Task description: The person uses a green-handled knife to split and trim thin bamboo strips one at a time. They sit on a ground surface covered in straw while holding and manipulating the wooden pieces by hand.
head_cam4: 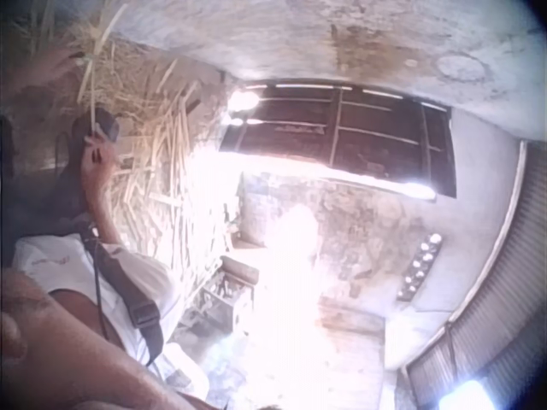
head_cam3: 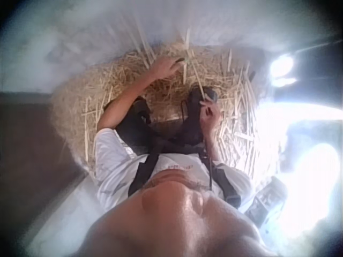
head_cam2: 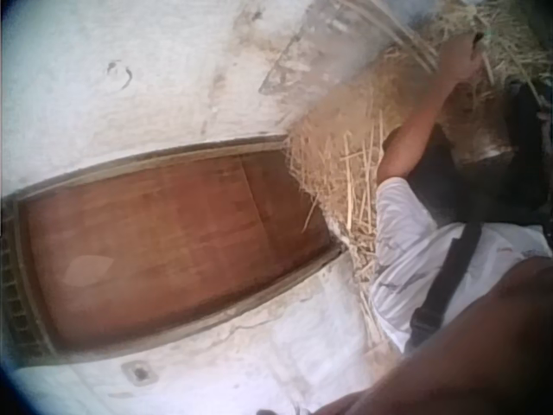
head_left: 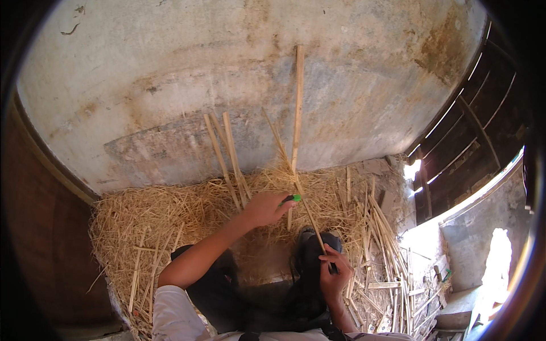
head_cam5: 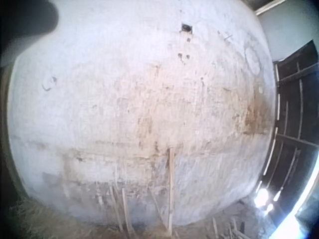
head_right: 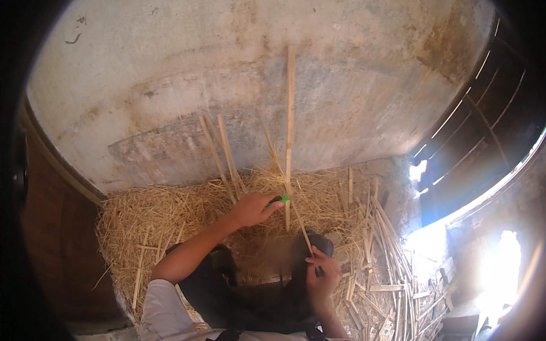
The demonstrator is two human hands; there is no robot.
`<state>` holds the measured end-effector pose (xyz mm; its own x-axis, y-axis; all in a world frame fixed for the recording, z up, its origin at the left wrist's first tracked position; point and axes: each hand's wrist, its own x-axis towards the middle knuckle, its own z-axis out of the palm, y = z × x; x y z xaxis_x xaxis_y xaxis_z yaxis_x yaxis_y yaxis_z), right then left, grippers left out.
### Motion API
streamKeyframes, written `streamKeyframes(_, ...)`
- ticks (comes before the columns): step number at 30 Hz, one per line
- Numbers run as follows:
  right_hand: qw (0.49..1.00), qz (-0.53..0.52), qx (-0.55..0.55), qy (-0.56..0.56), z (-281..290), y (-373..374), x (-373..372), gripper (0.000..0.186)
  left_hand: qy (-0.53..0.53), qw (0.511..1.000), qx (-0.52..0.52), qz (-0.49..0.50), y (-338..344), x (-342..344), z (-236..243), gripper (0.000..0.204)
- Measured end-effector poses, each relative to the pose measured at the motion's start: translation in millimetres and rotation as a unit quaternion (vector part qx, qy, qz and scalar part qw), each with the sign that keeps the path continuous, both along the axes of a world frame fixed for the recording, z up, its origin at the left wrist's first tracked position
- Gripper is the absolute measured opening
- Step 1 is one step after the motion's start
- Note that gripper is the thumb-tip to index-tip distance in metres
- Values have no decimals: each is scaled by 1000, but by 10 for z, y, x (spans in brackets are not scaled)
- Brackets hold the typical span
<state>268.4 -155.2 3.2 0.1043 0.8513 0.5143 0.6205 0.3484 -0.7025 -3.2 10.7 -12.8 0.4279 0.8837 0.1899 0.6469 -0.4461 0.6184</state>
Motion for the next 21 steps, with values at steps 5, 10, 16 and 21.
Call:
streamKeyframes(5, 999, 2, -22, 25, 23, 24, 17, 18, 11, 996, 3, 87, 181, -137, -9, 60)
streamKeyframes(10, 998, 26, -52, 6, 154, -17, 74, 21, 50, 997, -18, 53, 137, -100, 37, 58)
streamKeyframes(16, 992, 66, -108, -5, 306, -8, 99, 18, 30, 998, -2, 62, 143, -181, -108, 60)
streamKeyframes(21, 990, 87, -105, -31, 266, -24, 177, 25, -85, 994, -68, 17, 131, -142, -10, 55)
